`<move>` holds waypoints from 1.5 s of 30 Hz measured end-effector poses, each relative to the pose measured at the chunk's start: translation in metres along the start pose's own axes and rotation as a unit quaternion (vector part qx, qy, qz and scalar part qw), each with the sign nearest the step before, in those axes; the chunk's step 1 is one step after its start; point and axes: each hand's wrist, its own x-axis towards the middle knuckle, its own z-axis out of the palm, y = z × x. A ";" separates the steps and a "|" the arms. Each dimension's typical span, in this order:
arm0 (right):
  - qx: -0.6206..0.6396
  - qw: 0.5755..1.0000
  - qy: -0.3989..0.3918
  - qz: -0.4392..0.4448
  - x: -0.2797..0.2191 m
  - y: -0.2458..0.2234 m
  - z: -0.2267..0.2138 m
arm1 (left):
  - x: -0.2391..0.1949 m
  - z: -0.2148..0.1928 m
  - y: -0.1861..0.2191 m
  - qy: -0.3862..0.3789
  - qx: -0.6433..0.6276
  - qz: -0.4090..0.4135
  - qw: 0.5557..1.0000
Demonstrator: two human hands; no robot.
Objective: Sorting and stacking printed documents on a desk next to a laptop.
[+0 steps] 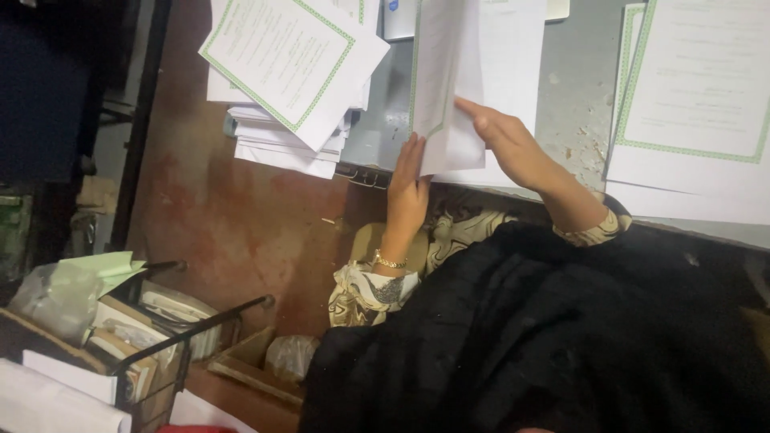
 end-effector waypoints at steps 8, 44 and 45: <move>0.012 1.000 -0.002 -0.025 0.004 0.009 0.016 | 0.003 -0.025 -0.017 -0.092 -0.101 0.001 0.991; 0.034 0.972 -0.143 -0.182 0.009 -0.044 0.038 | 0.006 0.022 -0.061 0.215 -0.263 -0.143 0.930; -0.196 0.957 -0.127 -0.173 0.006 -0.032 0.039 | 0.006 0.030 -0.065 0.226 -0.319 -0.214 0.895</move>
